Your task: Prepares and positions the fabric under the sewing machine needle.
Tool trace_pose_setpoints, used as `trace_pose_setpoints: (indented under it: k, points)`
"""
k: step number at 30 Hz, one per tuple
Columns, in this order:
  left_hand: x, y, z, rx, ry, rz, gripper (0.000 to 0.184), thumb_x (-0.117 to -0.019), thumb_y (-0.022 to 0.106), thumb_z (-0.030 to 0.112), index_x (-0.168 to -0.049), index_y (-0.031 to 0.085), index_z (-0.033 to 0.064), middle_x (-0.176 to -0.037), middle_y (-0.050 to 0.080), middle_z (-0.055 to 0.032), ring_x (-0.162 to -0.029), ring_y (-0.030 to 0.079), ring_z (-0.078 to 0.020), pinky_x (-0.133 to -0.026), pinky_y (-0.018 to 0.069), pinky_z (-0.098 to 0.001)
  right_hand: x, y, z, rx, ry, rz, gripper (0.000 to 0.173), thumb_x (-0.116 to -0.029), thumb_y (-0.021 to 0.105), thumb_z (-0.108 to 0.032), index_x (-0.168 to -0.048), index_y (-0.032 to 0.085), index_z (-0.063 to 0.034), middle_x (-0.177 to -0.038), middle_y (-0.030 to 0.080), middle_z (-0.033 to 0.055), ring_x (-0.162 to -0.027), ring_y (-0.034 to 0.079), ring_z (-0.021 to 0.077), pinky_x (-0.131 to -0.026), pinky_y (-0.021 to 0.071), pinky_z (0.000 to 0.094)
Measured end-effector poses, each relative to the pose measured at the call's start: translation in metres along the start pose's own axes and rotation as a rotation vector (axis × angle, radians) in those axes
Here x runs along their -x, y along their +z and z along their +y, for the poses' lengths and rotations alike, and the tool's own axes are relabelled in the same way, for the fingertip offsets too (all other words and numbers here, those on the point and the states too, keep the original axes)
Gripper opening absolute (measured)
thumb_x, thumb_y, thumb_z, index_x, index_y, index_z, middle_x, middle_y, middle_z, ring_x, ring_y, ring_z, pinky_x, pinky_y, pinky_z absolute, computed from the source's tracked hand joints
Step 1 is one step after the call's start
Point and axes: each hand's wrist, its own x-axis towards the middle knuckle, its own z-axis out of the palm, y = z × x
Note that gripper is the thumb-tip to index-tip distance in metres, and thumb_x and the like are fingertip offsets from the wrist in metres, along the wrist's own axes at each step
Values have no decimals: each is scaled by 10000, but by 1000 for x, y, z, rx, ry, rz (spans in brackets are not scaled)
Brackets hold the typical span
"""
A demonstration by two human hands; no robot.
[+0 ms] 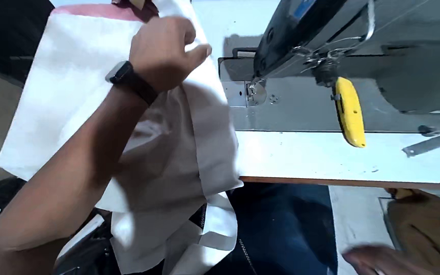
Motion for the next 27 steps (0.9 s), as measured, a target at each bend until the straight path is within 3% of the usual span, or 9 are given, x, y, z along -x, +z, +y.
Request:
trace_pose_setpoints:
  k: [1,3,5,6,8,11,16,21,27]
  points:
    - [-1,7,-1,-33,23,-43,640,-888,529,754,-1142,703,193,-1038,711,-77,-987,684,-294,-807,534,-647,-26,-3,-23,-113,-85,169,258,-1048,577,-225,-1169,707,-38,-1102,710,183,-971,700,312,-825,587,491]
    - [0,29,-2,-109,93,-104,849,-849,525,819,-1401,625,183,-1398,617,-117,-1316,563,-328,-1056,446,-659,-80,-6,-72,-201,-199,447,269,-1032,608,-262,-1186,708,-65,-1091,729,122,-977,705,220,-840,601,429]
    - [6,51,-2,-146,177,-82,955,-851,482,852,-1521,509,172,-1580,446,-141,-1477,392,-344,-1175,302,-678,-136,-1,-104,-141,-270,659,349,-1012,599,-341,-1277,699,-137,-1248,701,33,-1194,643,181,-991,557,447]
    - [8,60,-1,-163,214,-67,973,-864,434,865,-1557,458,183,-1624,390,-133,-1520,327,-337,-1202,250,-683,-160,1,-113,-110,-321,679,398,-1007,585,-376,-1333,672,-164,-1389,635,3,-1361,536,200,-1111,477,490]
    - [11,67,2,-180,253,-71,989,-864,373,888,-1595,396,223,-1660,341,-95,-1555,265,-306,-1222,193,-688,-193,2,-119,-45,-399,603,486,-991,591,-467,-1415,627,-231,-1577,474,-61,-1530,314,208,-1231,323,529]
    - [6,71,8,-157,312,-69,1008,-835,359,912,-1597,387,253,-1656,346,-65,-1553,265,-295,-1205,191,-714,-203,3,-100,111,-441,512,590,-995,552,-545,-1490,558,-225,-1633,401,-62,-1567,234,209,-1265,216,606]
    - [-11,72,18,-74,348,-84,998,-794,435,911,-1545,449,254,-1625,385,-44,-1525,318,-293,-1172,210,-754,-196,7,-79,171,-394,472,642,-1001,513,-586,-1526,521,-215,-1657,364,-44,-1567,243,246,-1267,211,630]
    - [-35,74,18,-61,379,-125,1021,-768,453,910,-1576,387,291,-1604,410,-44,-1521,323,-291,-1145,184,-796,-203,3,-85,190,-335,449,691,-994,500,-611,-1547,492,-197,-1671,338,-12,-1562,260,258,-1259,222,627]
    - [-58,79,17,-138,384,-150,942,-831,325,905,-1566,415,323,-1671,309,-62,-1557,240,-331,-1161,141,-791,-204,2,-80,107,-330,490,457,-1052,498,-390,-1462,603,-216,-1590,474,-19,-1529,335,304,-1242,289,615]
